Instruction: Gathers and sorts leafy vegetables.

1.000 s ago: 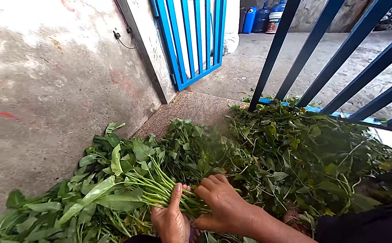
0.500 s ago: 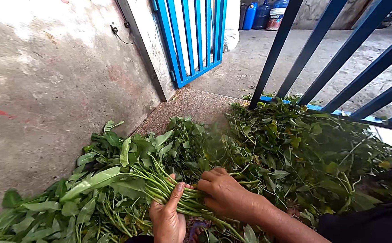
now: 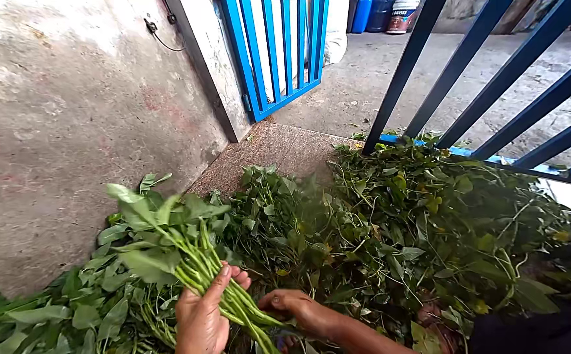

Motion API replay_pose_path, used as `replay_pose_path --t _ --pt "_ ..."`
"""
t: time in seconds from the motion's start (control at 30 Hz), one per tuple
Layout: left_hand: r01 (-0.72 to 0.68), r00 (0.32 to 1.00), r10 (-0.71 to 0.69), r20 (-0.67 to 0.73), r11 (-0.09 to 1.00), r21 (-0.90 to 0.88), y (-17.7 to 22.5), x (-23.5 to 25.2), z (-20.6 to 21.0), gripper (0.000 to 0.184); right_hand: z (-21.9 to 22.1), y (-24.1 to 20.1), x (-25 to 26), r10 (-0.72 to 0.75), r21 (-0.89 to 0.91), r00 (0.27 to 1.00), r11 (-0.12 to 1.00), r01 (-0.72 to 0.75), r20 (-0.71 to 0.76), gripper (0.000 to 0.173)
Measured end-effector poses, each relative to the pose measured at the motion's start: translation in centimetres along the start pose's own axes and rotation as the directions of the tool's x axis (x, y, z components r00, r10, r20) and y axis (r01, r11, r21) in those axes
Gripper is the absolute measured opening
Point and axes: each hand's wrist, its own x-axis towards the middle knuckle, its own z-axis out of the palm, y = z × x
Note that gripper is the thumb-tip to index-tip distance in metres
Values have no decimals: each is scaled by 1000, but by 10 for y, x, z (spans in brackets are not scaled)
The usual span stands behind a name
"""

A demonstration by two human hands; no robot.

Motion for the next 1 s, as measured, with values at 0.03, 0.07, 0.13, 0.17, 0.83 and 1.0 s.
replay_pose_path --t 0.03,0.07,0.13,0.17,0.83,1.0 --pt "-46 998 46 -32 999 10 2 5 -3 13 -14 13 10 82 -158 983 981 -108 -163 38" --pt "-82 994 83 -70 997 10 5 8 -4 12 -29 27 22 181 -280 917 916 -289 -355 36" --pt "-124 981 124 -146 992 8 9 11 -3 11 -56 55 43 349 -319 680 686 -654 -645 48" --pt "-130 976 128 -178 992 2 10 11 -1 10 -67 69 51 384 -322 601 581 -747 -701 54" --pt "-119 979 113 -172 993 -20 -19 5 23 13 -118 11 -73 -754 -787 463 113 -606 -465 16" --pt "-94 986 89 -141 995 -30 -24 0 34 13 -122 -17 -85 21 -547 662 543 -637 -750 37"
